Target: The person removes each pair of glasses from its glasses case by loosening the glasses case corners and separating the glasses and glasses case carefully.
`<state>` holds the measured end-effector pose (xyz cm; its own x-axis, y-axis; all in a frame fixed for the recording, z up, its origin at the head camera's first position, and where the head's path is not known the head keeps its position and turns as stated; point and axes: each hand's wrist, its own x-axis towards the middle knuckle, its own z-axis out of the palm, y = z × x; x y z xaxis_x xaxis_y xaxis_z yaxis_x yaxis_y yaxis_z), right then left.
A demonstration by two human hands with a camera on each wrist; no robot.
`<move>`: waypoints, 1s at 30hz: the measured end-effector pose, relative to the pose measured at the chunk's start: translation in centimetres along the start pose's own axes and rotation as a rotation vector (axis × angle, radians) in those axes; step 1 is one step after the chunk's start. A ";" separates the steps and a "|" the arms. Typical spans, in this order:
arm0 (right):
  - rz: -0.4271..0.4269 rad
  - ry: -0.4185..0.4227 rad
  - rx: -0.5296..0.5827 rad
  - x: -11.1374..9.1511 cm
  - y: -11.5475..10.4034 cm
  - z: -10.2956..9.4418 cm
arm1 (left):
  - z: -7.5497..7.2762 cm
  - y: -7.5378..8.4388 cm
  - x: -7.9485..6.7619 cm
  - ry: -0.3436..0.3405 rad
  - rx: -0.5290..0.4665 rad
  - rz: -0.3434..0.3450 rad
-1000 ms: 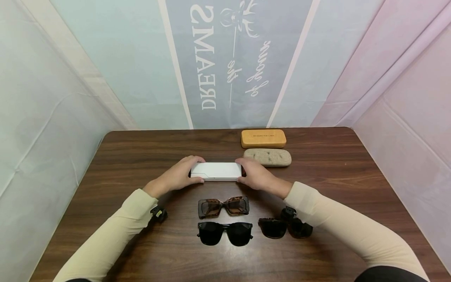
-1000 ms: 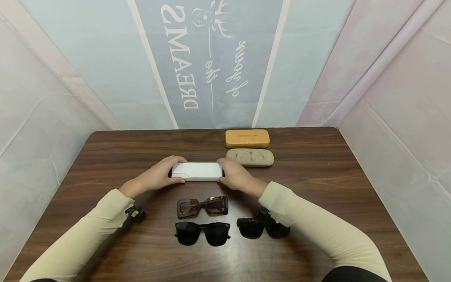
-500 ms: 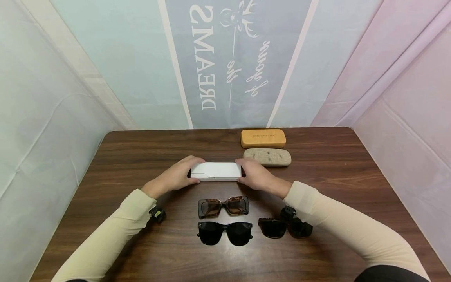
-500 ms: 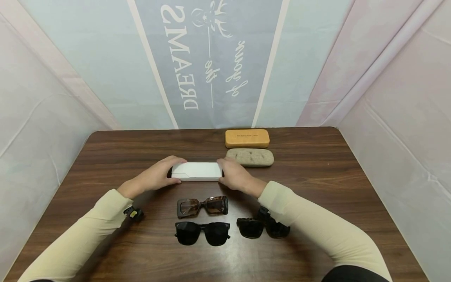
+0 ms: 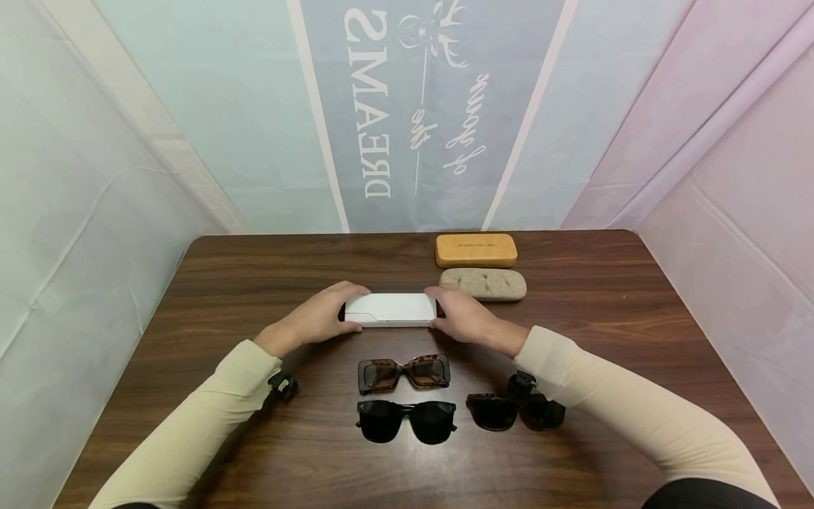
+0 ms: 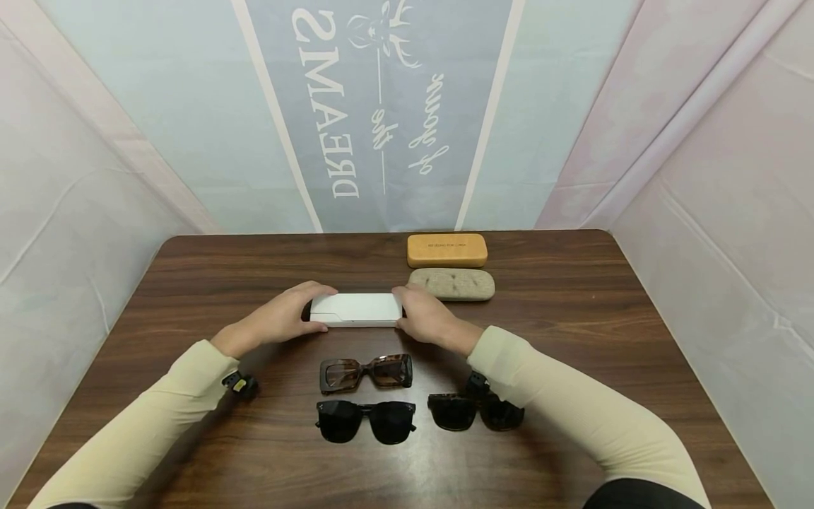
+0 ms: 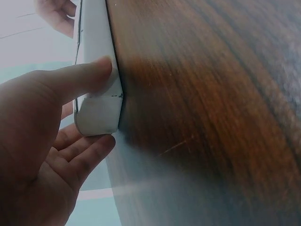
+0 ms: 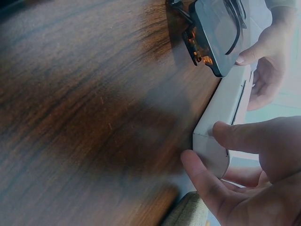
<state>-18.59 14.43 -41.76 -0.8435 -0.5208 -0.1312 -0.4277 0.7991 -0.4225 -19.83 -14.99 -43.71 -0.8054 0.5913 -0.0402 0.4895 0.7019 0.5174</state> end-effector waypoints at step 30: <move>0.039 -0.028 0.059 -1.4 0.1 -1.6 | -0.6 1.7 0.0 0.014 0.062 0.033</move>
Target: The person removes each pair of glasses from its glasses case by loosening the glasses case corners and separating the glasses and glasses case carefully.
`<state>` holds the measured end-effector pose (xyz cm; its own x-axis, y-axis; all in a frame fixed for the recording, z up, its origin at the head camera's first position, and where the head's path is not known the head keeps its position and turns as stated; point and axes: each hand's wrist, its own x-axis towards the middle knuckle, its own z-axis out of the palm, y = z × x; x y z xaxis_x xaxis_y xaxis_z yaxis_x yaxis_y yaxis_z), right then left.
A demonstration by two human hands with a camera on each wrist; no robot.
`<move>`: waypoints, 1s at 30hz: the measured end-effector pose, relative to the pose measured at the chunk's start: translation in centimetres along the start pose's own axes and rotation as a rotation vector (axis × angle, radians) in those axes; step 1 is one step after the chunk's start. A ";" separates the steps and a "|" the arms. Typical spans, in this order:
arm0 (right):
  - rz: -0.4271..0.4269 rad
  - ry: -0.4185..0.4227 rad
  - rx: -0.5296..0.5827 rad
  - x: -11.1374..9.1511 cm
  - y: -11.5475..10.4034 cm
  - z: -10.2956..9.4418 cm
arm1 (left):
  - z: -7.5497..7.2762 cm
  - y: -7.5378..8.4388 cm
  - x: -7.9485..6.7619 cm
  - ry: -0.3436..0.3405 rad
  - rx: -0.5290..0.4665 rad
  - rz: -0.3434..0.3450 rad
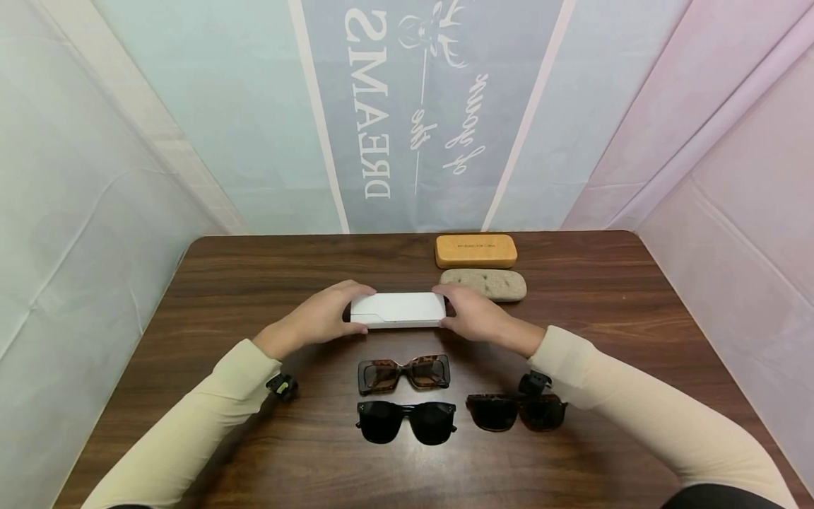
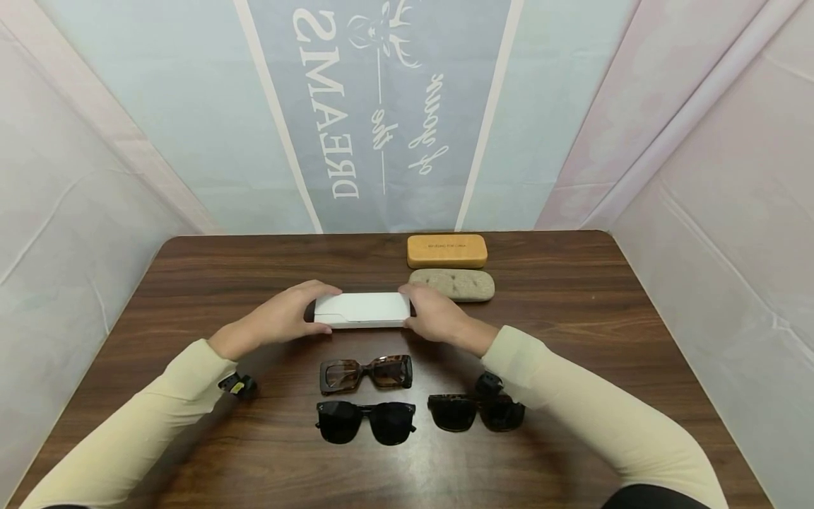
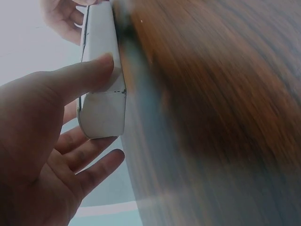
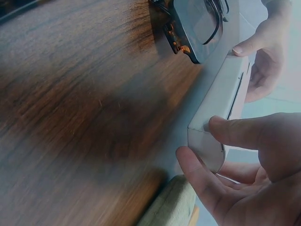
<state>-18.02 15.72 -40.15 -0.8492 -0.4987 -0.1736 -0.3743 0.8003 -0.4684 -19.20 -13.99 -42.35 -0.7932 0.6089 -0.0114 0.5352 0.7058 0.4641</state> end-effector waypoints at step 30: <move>-0.064 -0.031 0.032 -4.0 4.8 -3.7 | 1.7 5.4 3.3 -0.020 0.043 0.109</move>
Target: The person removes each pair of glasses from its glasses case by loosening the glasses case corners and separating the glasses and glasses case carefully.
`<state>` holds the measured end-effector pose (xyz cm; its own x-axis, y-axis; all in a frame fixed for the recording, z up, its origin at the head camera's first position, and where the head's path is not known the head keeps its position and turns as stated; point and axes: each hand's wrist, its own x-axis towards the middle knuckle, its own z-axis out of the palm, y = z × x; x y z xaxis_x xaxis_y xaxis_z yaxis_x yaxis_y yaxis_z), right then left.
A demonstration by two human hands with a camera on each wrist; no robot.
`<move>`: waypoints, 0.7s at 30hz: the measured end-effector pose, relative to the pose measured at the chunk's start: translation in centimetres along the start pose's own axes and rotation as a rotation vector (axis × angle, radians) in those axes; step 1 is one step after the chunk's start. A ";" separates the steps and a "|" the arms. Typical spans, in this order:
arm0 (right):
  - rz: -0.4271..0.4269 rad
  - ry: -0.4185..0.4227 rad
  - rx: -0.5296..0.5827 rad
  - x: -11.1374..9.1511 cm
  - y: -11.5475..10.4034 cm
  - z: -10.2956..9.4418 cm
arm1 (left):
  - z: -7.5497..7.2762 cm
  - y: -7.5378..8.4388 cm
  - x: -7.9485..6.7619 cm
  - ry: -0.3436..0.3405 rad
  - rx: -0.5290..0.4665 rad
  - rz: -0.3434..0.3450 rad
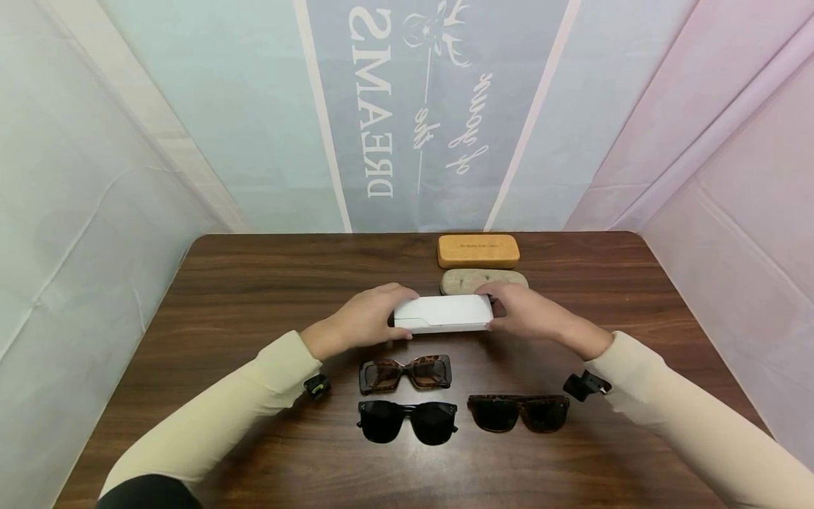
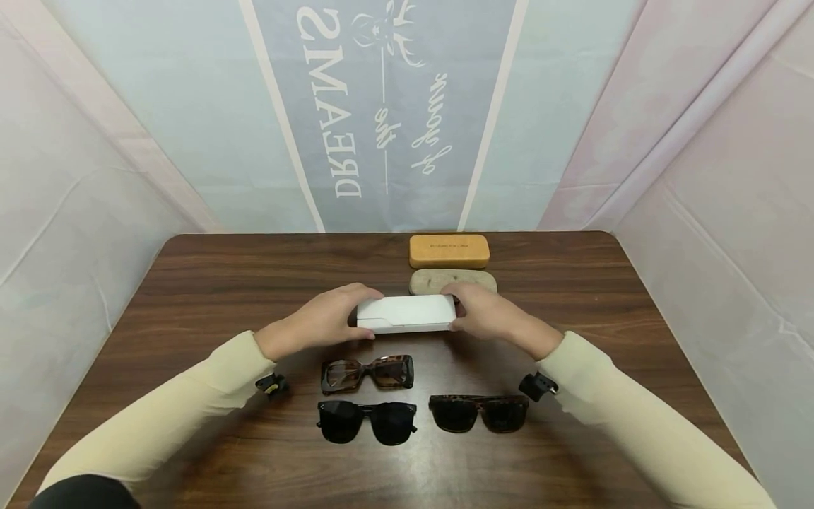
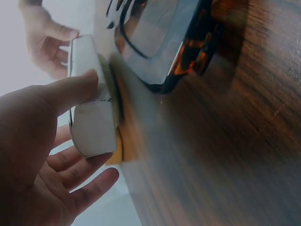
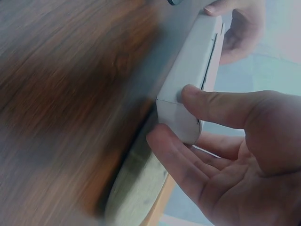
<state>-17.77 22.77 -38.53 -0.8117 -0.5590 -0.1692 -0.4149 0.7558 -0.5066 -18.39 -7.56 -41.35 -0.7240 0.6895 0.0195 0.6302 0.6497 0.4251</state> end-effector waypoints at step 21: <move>0.037 -0.048 0.070 -2.2 2.8 -1.7 | 1.1 2.1 3.0 -0.057 0.069 0.063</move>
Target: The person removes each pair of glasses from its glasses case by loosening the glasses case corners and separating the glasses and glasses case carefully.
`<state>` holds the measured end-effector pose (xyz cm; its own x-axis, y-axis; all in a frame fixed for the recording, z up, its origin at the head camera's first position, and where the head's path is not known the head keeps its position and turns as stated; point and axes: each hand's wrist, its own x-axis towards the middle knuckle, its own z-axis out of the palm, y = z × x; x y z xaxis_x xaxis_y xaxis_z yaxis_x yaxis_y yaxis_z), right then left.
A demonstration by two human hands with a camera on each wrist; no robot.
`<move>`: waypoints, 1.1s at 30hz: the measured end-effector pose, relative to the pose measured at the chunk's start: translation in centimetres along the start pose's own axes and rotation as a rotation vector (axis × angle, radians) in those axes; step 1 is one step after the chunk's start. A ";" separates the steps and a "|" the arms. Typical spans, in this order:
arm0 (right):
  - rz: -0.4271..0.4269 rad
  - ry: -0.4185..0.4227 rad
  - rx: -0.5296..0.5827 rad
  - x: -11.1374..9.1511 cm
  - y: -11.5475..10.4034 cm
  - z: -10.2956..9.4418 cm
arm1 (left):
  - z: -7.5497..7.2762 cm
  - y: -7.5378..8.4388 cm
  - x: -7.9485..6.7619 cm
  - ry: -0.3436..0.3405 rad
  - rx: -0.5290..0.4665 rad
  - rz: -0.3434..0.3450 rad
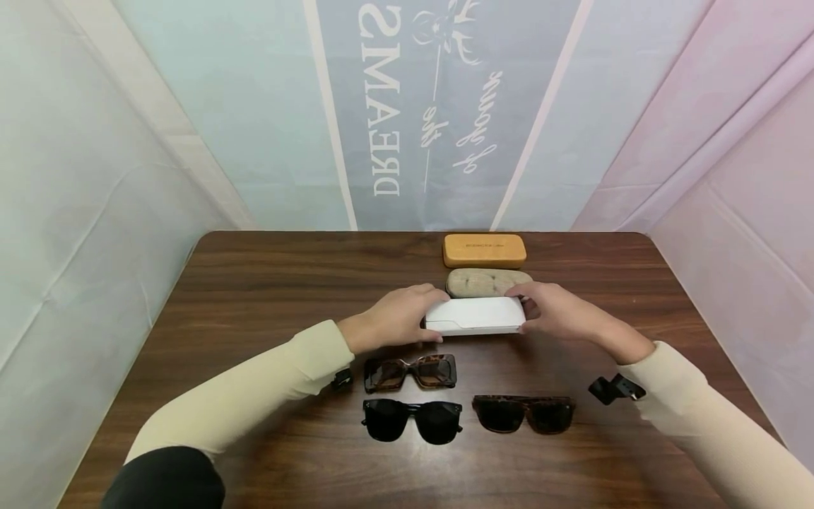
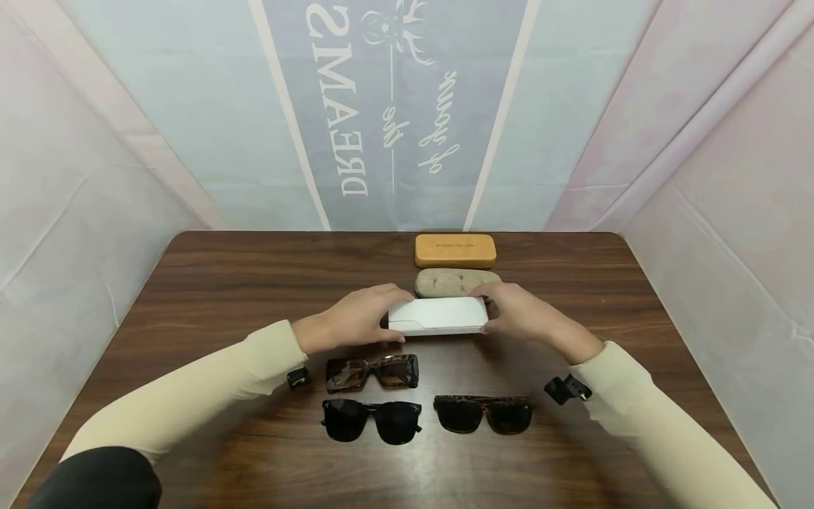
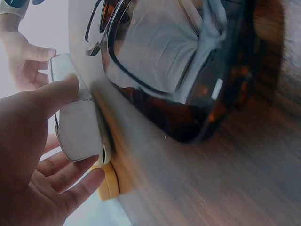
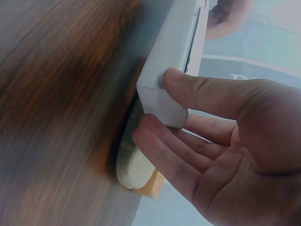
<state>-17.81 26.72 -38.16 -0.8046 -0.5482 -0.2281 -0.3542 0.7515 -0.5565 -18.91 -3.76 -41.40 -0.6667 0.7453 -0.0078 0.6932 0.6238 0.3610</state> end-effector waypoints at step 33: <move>0.041 -0.034 -0.040 -1.8 3.4 -0.8 | 1.3 2.6 3.9 -0.121 0.142 0.080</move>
<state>-17.92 30.55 -38.97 -0.8026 -0.5282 -0.2772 -0.3407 0.7873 -0.5139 -19.33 1.07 -41.69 -0.5762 0.8113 -0.0992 0.7798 0.5821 0.2303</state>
